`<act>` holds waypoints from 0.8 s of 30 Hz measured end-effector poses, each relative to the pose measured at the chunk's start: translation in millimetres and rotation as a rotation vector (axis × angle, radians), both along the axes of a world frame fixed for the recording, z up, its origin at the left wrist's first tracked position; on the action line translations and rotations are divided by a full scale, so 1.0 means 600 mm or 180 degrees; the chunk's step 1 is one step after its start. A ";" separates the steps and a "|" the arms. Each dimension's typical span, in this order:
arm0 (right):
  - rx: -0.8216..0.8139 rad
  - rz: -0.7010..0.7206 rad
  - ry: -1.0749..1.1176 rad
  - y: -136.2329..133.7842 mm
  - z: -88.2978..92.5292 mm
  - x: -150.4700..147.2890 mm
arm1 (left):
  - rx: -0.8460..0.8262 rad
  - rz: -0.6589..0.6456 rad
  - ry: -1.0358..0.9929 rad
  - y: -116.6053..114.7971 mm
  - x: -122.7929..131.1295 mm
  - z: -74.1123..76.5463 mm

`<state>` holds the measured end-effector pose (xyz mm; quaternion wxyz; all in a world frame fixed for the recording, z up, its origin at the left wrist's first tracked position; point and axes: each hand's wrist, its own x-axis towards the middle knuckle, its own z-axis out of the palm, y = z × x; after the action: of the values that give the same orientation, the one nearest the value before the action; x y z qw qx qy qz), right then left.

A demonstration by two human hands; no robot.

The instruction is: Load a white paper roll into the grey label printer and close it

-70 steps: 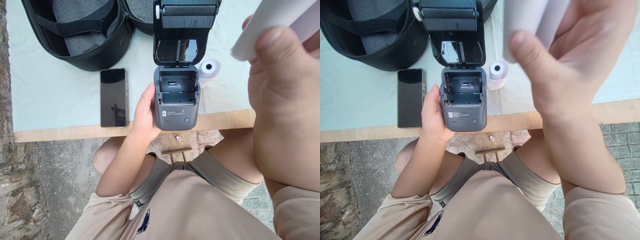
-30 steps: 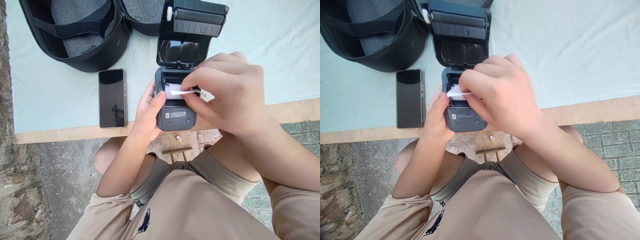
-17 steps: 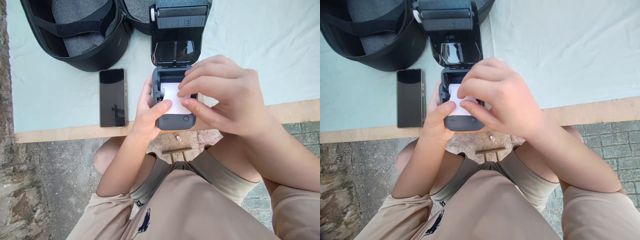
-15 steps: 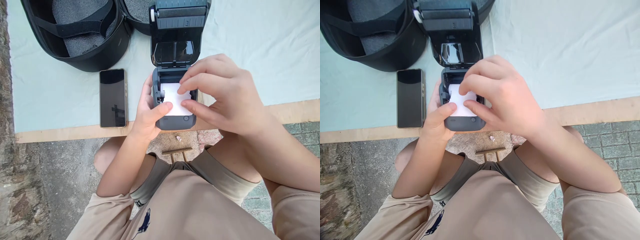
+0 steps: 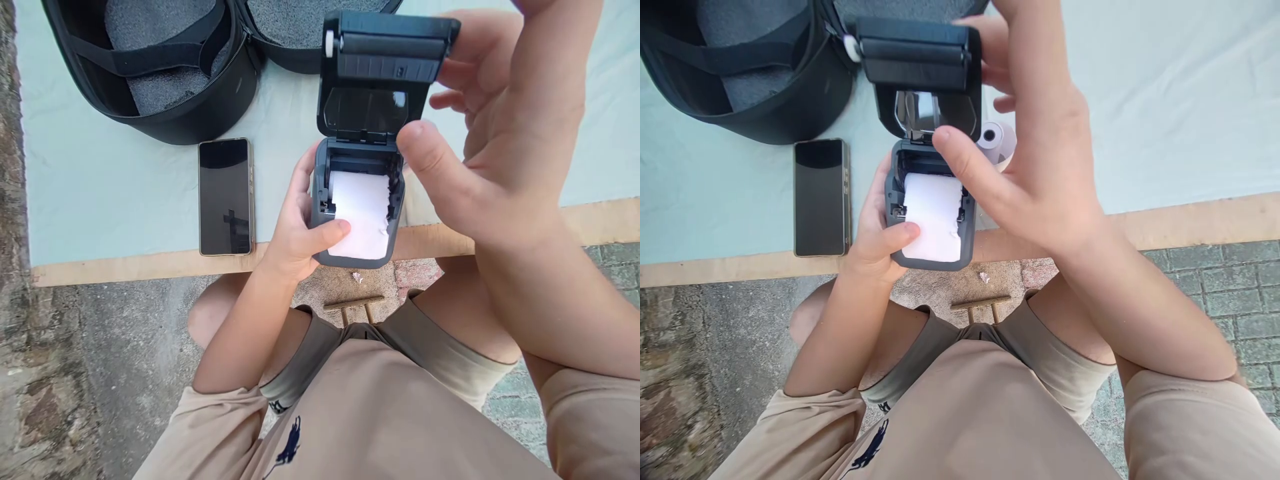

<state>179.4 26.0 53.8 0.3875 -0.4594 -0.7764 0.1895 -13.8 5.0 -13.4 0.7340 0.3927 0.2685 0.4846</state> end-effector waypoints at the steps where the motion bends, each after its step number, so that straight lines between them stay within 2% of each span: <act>1: 0.0069 -0.0069 0.0053 -0.001 -0.001 0.000 | -0.0026 0.0016 0.0047 -0.001 0.000 0.002; 3: 0.0364 -0.0101 0.0028 -0.001 -0.002 0.000 | -0.0091 0.0079 0.0116 -0.004 0.002 0.005; 5: 0.0553 0.0120 -0.0165 -0.001 -0.002 0.003 | -0.0141 0.0165 0.0117 -0.006 0.003 0.005; 10: 0.0339 0.0793 -0.0506 0.002 -0.003 0.009 | -0.0209 0.0203 -0.0057 -0.005 0.002 -0.002; 16: 0.0218 0.0743 -0.0715 -0.006 0.000 0.002 | -0.0292 0.0239 -0.0488 -0.001 0.004 0.002; 20: 0.0144 0.0844 -0.0861 -0.014 0.007 -0.002 | -0.0232 0.0140 -0.0295 -0.002 0.007 0.010; 24: -0.0111 0.0821 -0.0970 -0.018 0.013 -0.007 | -0.0260 0.0277 -0.0182 -0.004 0.008 0.011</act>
<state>175.1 15.1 61.6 0.2301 -0.3862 -0.8751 0.1792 -9.2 2.6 -6.7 0.7350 0.3364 0.2839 0.5157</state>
